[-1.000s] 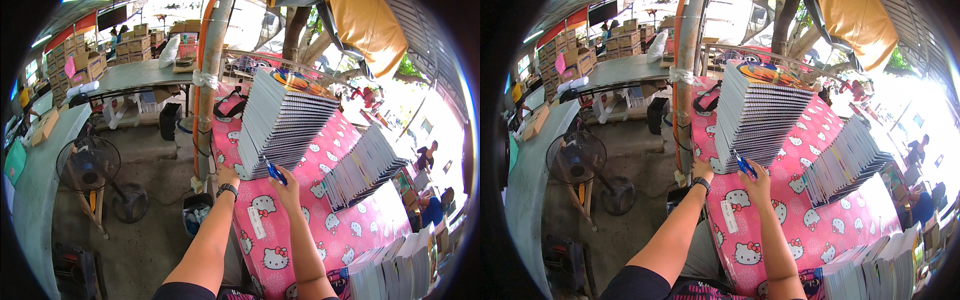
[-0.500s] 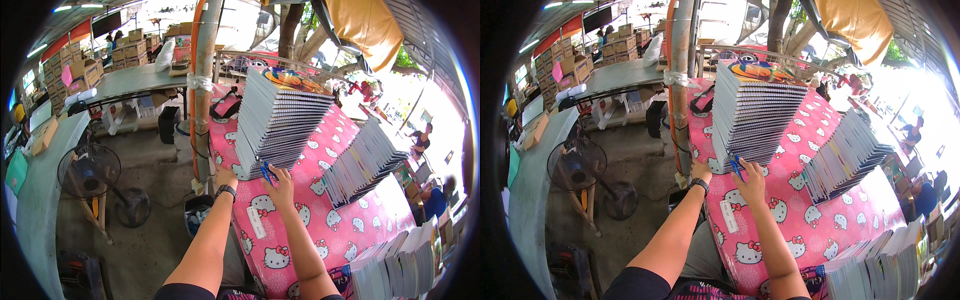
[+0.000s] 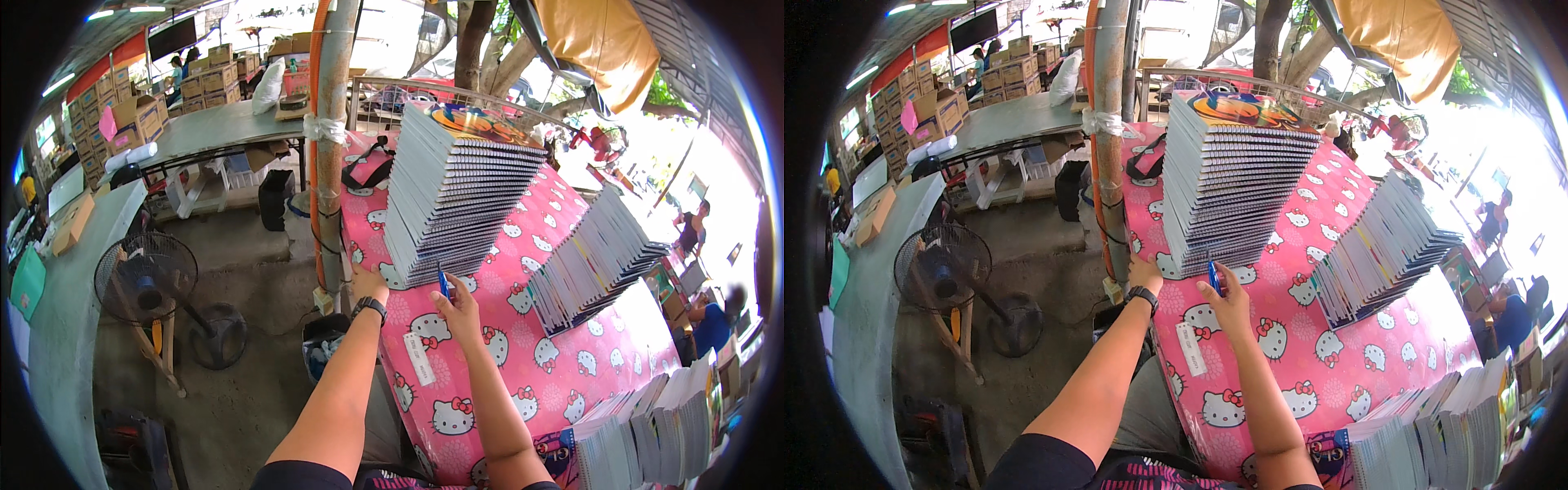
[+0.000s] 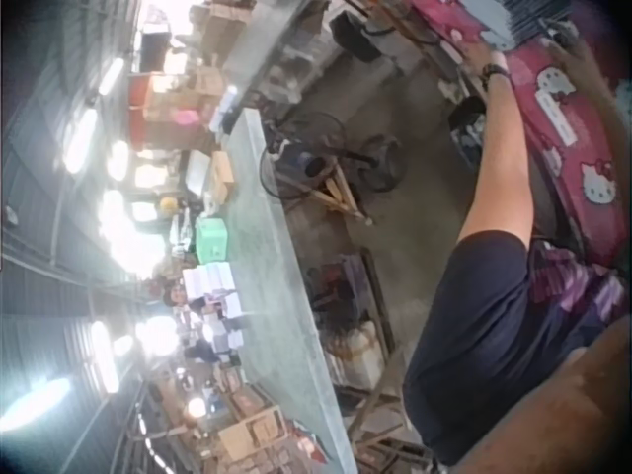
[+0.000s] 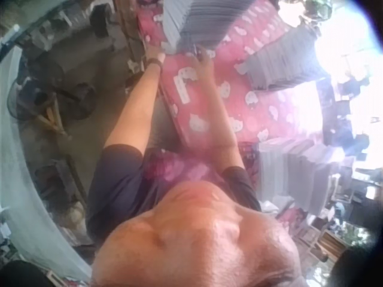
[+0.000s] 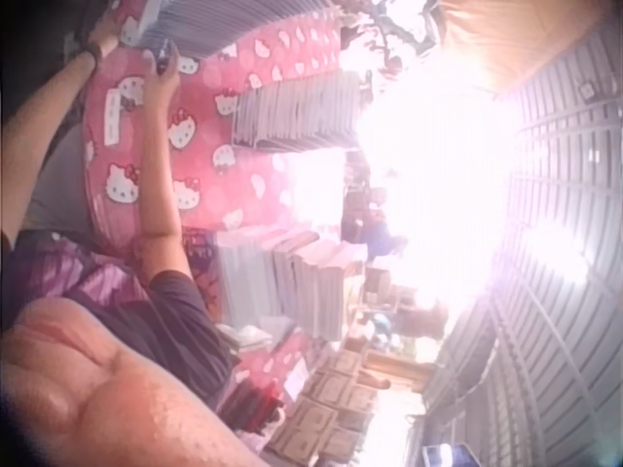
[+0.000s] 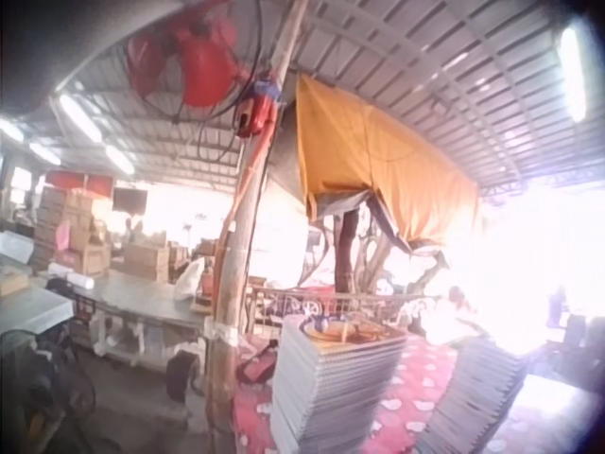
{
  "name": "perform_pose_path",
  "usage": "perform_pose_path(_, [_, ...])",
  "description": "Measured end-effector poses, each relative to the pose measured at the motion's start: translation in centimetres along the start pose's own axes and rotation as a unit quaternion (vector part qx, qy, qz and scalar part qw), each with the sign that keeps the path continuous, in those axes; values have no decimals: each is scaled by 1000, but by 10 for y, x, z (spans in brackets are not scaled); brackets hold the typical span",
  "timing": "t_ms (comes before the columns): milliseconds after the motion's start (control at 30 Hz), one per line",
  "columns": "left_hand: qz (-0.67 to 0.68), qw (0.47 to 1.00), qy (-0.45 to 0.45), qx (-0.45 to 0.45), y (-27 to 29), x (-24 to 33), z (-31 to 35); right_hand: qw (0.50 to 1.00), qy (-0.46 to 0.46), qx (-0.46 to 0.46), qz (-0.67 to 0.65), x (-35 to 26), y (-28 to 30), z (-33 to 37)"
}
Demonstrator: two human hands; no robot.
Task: The person cuts plastic binding strips from stacks of notebooks using scissors.
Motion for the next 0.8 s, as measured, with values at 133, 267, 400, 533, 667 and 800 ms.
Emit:
perform_pose_path(133, [-5, 1000, 14, -8, 3, 3, 4, 990, 80, -12, 118, -9, 5, 4])
perform_pose_path(267, [2, 999, 27, -26, 10, 9, 12, 979, 88, 0, 184, -33, 4, 1])
perform_pose_path(400, [-18, 999, 18, -20, 3, 4, 2, 935, 183, 45, 301, -45, 2, -7])
perform_pose_path(533, [-22, 1000, 8, -2, 1, 1, 0, 896, 252, 54, 361, -46, 1, -12])
perform_pose_path(667, [-17, 1000, 7, -8, 0, 1, 1, 961, 178, -3, 210, -28, 5, -16])
perform_pose_path(800, [-14, 1000, 9, -13, 1, 4, 4, 890, -245, -109, -368, 2, 1, -16])
Point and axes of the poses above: each hand's wrist, its own z-axis away from the middle knuckle, its own y-axis out of the back of the hand, x = y × z, the point moved 4 cm from there along -z, towards the middle knuckle, and after that the axes turned 11 degrees about y, right-handed, at the moved point
